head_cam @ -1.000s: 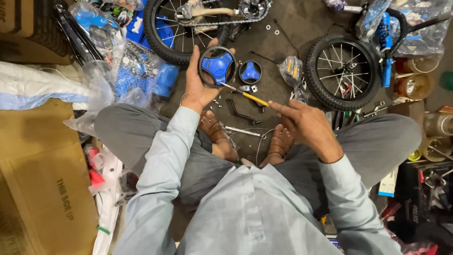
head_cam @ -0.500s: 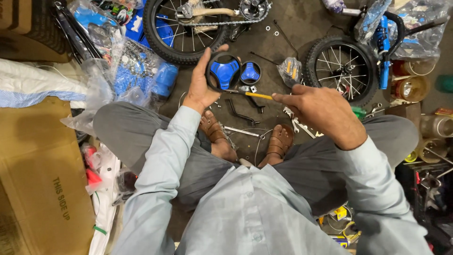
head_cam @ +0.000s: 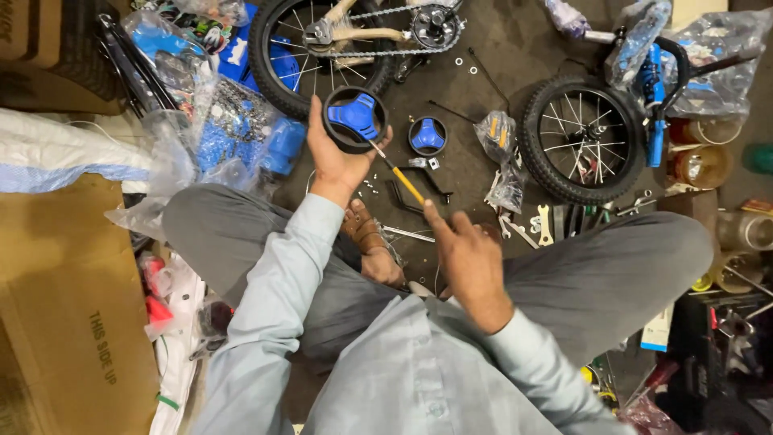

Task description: The recorder is assembling small bicycle components, specifically focusing on a plastic wheel or pulley-like part, while sitting among various bike frames and tools.

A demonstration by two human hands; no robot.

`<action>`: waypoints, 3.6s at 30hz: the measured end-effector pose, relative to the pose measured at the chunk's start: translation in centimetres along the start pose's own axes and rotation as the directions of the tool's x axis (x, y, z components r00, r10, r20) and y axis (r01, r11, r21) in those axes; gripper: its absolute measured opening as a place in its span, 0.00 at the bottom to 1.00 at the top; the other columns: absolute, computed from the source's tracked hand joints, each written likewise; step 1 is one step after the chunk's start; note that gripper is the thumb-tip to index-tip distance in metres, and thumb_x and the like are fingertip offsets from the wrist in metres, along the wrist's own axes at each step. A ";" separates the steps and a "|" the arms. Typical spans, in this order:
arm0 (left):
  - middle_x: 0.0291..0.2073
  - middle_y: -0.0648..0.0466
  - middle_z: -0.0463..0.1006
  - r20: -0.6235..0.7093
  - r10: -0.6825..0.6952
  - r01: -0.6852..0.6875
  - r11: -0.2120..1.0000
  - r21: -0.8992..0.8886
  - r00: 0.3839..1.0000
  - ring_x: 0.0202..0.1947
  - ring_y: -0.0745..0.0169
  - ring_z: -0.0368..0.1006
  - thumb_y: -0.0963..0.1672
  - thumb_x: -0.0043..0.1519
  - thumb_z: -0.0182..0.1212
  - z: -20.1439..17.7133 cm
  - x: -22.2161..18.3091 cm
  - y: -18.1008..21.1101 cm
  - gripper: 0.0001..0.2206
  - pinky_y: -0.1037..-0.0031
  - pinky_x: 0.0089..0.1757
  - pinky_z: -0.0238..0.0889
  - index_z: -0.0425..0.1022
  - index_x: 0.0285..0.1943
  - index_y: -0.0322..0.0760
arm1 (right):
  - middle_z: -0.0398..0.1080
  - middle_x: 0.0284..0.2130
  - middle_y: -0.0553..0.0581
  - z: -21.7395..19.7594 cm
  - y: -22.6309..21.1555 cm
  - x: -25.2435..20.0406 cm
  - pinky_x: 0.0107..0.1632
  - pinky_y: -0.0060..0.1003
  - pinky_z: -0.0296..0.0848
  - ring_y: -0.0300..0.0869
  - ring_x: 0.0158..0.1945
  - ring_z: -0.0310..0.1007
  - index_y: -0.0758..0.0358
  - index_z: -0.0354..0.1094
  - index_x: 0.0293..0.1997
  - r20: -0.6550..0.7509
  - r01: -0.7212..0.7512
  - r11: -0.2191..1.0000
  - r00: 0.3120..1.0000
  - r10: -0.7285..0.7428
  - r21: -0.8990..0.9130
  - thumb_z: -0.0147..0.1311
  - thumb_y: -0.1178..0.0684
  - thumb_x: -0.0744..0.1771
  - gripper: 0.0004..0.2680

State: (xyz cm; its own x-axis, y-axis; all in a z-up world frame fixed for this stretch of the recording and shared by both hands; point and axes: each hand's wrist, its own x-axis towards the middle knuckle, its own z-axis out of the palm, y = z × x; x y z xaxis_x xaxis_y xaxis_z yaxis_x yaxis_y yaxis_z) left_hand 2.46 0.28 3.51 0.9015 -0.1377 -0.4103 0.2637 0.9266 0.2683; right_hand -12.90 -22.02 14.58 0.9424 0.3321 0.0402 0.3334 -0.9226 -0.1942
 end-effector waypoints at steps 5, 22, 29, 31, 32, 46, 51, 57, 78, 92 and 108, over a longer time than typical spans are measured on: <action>0.48 0.46 0.78 0.004 -0.021 0.021 0.999 -0.041 1.000 0.49 0.45 0.74 0.62 0.62 0.50 -0.5 0.1 -0.8 0.30 0.48 0.50 0.69 0.74 0.55 0.38 | 0.67 0.32 0.54 2.0 -0.9 -0.5 0.41 0.52 0.74 0.55 0.31 0.72 0.48 0.66 0.65 -0.041 -0.046 0.999 0.998 0.046 0.019 0.57 0.55 0.64 0.20; 0.57 0.43 0.78 0.210 -0.131 0.118 0.990 0.073 0.969 0.53 0.38 0.76 0.60 0.65 0.50 2.5 -1.6 -0.6 0.25 0.50 0.44 0.72 0.70 0.63 0.49 | 0.72 0.38 0.49 -5.0 6.2 2.4 0.32 0.43 0.71 0.47 0.35 0.75 0.47 0.73 0.60 -0.162 -0.048 0.992 0.985 0.066 0.117 0.60 0.58 0.65 0.17; 0.54 0.41 0.79 0.190 -0.137 0.110 0.983 0.146 0.972 0.52 0.41 0.77 0.59 0.66 0.51 2.0 -1.4 -1.4 0.24 0.49 0.43 0.74 0.71 0.61 0.45 | 0.70 0.35 0.47 -4.6 5.9 2.5 0.28 0.37 0.70 0.40 0.33 0.73 0.46 0.74 0.59 -0.166 0.013 0.995 0.986 -0.029 -0.099 0.60 0.56 0.63 0.17; 0.52 0.42 0.80 0.154 -0.134 0.103 0.975 0.197 0.979 0.51 0.45 0.78 0.58 0.65 0.52 0.7 -0.8 -2.0 0.24 0.50 0.42 0.74 0.72 0.60 0.44 | 0.69 0.35 0.47 -4.3 6.1 2.2 0.29 0.36 0.71 0.39 0.33 0.72 0.47 0.74 0.59 -0.174 0.024 0.989 0.983 -0.050 -0.148 0.60 0.55 0.63 0.17; 0.52 0.45 0.79 0.184 -0.083 0.031 0.963 0.266 0.979 0.51 0.50 0.77 0.57 0.69 0.52 -0.5 -0.1 -2.5 0.23 0.55 0.46 0.74 0.73 0.62 0.41 | 0.69 0.35 0.47 -4.4 6.1 2.1 0.30 0.35 0.72 0.39 0.34 0.72 0.48 0.74 0.59 -0.168 0.064 0.976 0.981 -0.100 -0.207 0.60 0.56 0.62 0.18; 0.48 0.40 0.82 0.202 -0.312 0.207 0.887 0.414 0.928 0.39 0.42 0.82 0.60 0.65 0.47 3.0 -2.3 -0.3 0.29 0.56 0.33 0.76 0.71 0.63 0.39 | 0.69 0.29 0.54 -5.9 10.8 2.2 0.31 0.44 0.69 0.50 0.30 0.72 0.50 0.77 0.52 -0.059 0.095 0.979 0.995 -0.086 0.182 0.61 0.55 0.66 0.09; 0.51 0.35 0.79 0.249 -0.377 0.295 0.903 0.312 0.892 0.43 0.33 0.80 0.64 0.66 0.44 2.8 -2.4 -0.2 0.35 0.51 0.33 0.74 0.70 0.65 0.36 | 0.69 0.28 0.55 -6.2 10.6 2.0 0.32 0.43 0.69 0.50 0.31 0.72 0.53 0.77 0.53 -0.046 0.054 0.945 0.998 -0.041 0.324 0.61 0.55 0.66 0.10; 0.52 0.36 0.80 0.229 -0.430 0.382 0.896 0.226 0.873 0.44 0.31 0.80 0.68 0.62 0.40 2.1 -2.2 -0.8 0.42 0.51 0.33 0.74 0.71 0.65 0.34 | 0.71 0.29 0.55 -5.5 11.0 1.6 0.35 0.39 0.69 0.45 0.31 0.73 0.56 0.76 0.54 0.010 -0.016 0.853 1.000 0.013 0.521 0.60 0.56 0.67 0.10; 0.49 0.50 0.82 0.081 -0.508 0.411 0.773 0.483 0.858 0.43 0.52 0.81 0.69 0.58 0.41 1.5 -1.6 -2.6 0.40 0.50 0.38 0.75 0.75 0.63 0.43 | 0.72 0.41 0.46 -5.0 7.8 1.6 0.37 0.36 0.69 0.41 0.37 0.70 0.52 0.75 0.57 -0.225 0.169 0.984 0.958 -0.179 -0.061 0.63 0.56 0.63 0.16; 0.43 0.55 0.83 -0.199 -0.565 0.511 0.471 0.718 0.801 0.38 0.62 0.78 0.56 0.66 0.61 -3.2 0.3 -5.4 0.20 0.61 0.38 0.75 0.81 0.54 0.41 | 0.70 0.35 0.45 -7.9 12.0 5.6 0.37 0.35 0.69 0.39 0.37 0.70 0.49 0.77 0.54 0.027 0.456 0.821 0.879 -0.476 -0.343 0.57 0.53 0.64 0.13; 0.39 0.50 0.85 -0.193 -0.746 0.607 0.332 0.722 0.637 0.33 0.64 0.80 0.56 0.66 0.57 1.7 -2.6 -4.2 0.27 0.72 0.40 0.75 0.81 0.52 0.26 | 0.78 0.42 0.43 -4.6 18.6 15.6 0.45 0.45 0.63 0.41 0.47 0.76 0.46 0.79 0.47 0.306 0.521 0.854 0.814 -0.493 -0.010 0.59 0.46 0.67 0.07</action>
State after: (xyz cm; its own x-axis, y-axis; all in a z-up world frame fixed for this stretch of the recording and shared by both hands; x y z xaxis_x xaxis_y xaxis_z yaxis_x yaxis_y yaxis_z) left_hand -0.43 -3.83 4.96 0.3114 -0.7114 -0.6300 0.8827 -0.0290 0.4691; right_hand 8.10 -34.92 16.08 0.5947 0.7855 -0.1716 0.7755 -0.6167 -0.1354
